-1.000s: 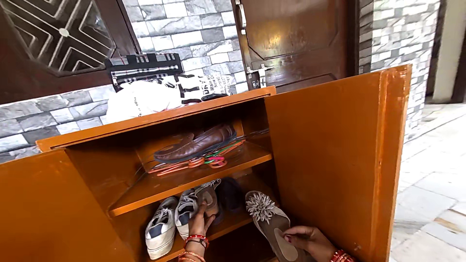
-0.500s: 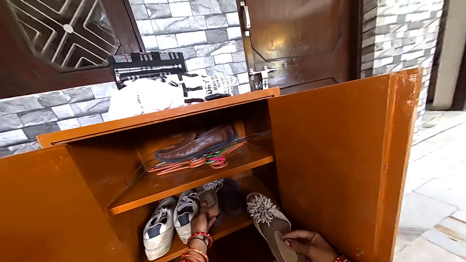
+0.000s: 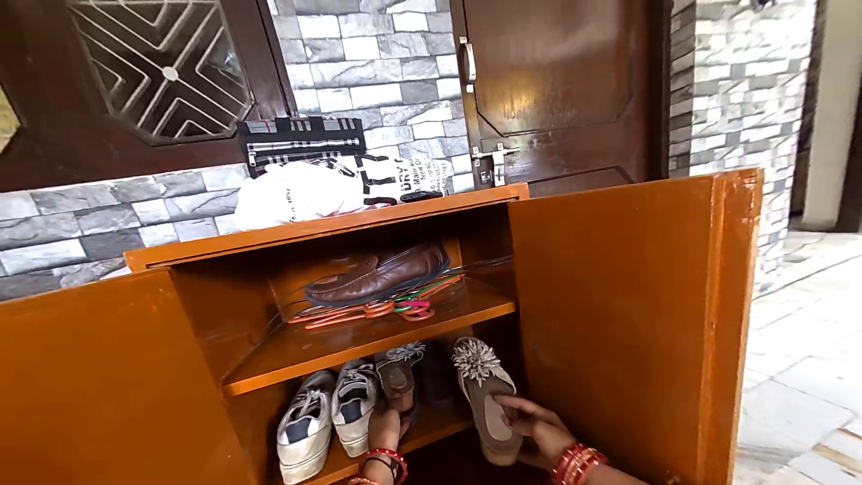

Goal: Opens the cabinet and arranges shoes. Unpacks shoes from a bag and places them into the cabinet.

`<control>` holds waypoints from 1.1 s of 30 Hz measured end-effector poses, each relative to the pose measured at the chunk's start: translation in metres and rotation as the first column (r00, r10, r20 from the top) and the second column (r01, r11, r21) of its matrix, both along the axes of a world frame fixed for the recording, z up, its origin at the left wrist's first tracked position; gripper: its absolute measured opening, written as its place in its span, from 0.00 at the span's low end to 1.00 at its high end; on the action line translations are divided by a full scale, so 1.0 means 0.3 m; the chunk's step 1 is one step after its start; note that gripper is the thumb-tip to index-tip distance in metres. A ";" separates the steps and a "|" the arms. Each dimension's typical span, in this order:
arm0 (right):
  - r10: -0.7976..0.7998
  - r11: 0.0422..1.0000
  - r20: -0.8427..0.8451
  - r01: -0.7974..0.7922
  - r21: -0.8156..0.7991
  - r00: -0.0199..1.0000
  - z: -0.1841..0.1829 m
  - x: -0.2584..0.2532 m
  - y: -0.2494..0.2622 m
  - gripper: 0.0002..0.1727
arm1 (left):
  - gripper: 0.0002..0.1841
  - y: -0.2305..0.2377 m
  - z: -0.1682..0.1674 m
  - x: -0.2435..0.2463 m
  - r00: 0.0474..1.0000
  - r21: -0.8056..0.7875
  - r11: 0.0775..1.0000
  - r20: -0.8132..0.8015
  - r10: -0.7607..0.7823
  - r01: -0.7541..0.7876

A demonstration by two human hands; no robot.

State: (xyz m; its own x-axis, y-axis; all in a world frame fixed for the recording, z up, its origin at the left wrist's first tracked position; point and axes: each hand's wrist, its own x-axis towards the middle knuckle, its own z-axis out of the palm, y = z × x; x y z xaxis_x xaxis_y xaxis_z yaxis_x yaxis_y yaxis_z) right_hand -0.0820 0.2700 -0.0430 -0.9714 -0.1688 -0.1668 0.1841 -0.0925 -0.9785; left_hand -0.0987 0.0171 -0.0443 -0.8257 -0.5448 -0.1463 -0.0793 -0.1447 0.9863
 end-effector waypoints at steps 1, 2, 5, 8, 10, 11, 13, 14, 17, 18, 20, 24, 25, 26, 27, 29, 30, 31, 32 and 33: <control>-0.014 0.999 0.022 0.015 -0.029 1.000 0.012 -0.024 -0.035 0.24 | 0.23 -0.001 -0.001 0.008 1.000 -0.002 1.000 -0.007 -0.025 0.025; -0.029 0.998 0.040 0.031 -0.057 0.999 0.021 -0.053 -0.073 0.26 | 0.23 -0.003 -0.005 0.014 0.999 -0.001 0.999 -0.011 -0.041 0.041; -0.055 0.998 -0.031 0.054 -0.033 0.998 0.029 -0.154 -0.176 0.31 | 0.23 -0.006 -0.007 0.025 0.998 -0.013 0.998 -0.011 -0.059 0.059; -0.099 0.995 -0.109 0.101 0.016 0.989 0.064 -0.218 -0.255 0.31 | 0.25 -0.007 0.003 0.039 0.997 -0.106 0.991 0.017 -0.082 0.083; -0.108 0.993 -0.104 0.113 0.040 0.989 0.095 -0.252 -0.293 0.29 | 0.26 -0.013 0.002 0.049 0.993 -0.169 0.978 0.046 -0.112 0.119; -0.117 0.990 -0.117 0.125 0.063 0.986 0.100 -0.276 -0.311 0.27 | 0.28 -0.019 -0.002 0.055 0.990 -0.206 0.969 0.060 -0.125 0.135; -0.167 0.973 -0.191 0.193 0.126 0.967 0.085 -0.336 -0.351 0.23 | 0.31 -0.034 -0.002 0.073 0.986 -0.374 0.914 0.117 -0.120 0.156; -0.170 0.963 -0.215 0.209 0.170 0.962 0.081 -0.354 -0.364 0.22 | 0.32 -0.034 0.013 0.093 0.984 -0.522 0.839 0.157 -0.082 0.153; -0.094 0.954 -0.195 0.145 0.262 0.976 0.096 -0.342 -0.368 0.27 | 0.30 -0.010 0.060 0.157 0.996 -0.894 0.440 0.094 0.005 0.082; -0.079 0.957 -0.194 0.129 0.259 0.978 0.087 -0.344 -0.370 0.28 | 0.29 -0.012 0.054 0.153 0.999 -0.954 0.299 0.027 -0.028 0.034; -0.079 0.962 -0.195 0.125 0.241 0.978 0.067 -0.342 -0.376 0.28 | 0.28 -0.028 0.018 0.100 0.992 -0.995 0.089 -0.050 -0.114 -0.040; -0.099 0.959 -0.196 0.146 0.244 0.976 0.050 -0.329 -0.381 0.27 | 0.28 -0.044 -0.055 0.004 0.985 -0.985 -0.023 0.170 -0.027 0.170; -0.093 0.956 -0.194 0.142 0.256 0.977 0.055 -0.330 -0.379 0.28 | 0.26 -0.042 -0.084 -0.012 0.996 -0.996 -0.036 0.084 0.016 0.084; -0.089 0.955 -0.190 0.138 0.263 0.978 0.059 -0.331 -0.377 0.28 | 0.26 -0.036 -0.101 -0.021 0.998 -0.999 -0.030 0.028 0.055 0.030; -0.096 0.957 -0.183 0.141 0.253 0.978 0.060 -0.330 -0.378 0.27 | 0.26 -0.030 -0.114 -0.025 0.996 -1.000 -0.025 -0.012 0.085 -0.010; -0.120 0.962 -0.157 0.154 0.225 0.980 0.068 -0.310 -0.378 0.25 | 0.26 -0.025 -0.129 -0.026 0.991 -0.998 -0.011 -0.065 0.113 -0.065; -0.119 0.962 -0.140 0.149 0.228 0.983 0.087 -0.290 -0.376 0.25 | 0.26 -0.025 -0.126 -0.024 0.992 -0.998 0.006 -0.055 0.116 -0.056; -0.116 0.959 -0.123 0.143 0.243 0.986 0.114 -0.268 -0.375 0.25 | 0.26 -0.027 -0.121 -0.022 0.993 -0.999 0.021 -0.037 0.114 -0.039; -0.109 0.958 -0.113 0.135 0.253 0.988 0.126 -0.258 -0.375 0.26 | 0.26 -0.030 -0.122 -0.022 0.993 -0.999 0.025 -0.043 0.111 -0.046; -0.093 0.957 -0.111 0.120 0.266 0.989 0.122 -0.264 -0.377 0.26 | 0.26 -0.034 -0.128 -0.023 0.992 -0.998 0.023 -0.054 0.110 -0.057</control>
State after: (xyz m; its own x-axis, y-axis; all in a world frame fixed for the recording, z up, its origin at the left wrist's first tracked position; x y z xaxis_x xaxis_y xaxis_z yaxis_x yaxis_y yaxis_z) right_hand -0.1613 0.1569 -0.0066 -0.9950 -0.0250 -0.0971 0.0917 0.1647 -0.9821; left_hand -0.1056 0.0070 -0.0827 -0.7727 -0.2485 0.5842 -0.1773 0.9681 0.1772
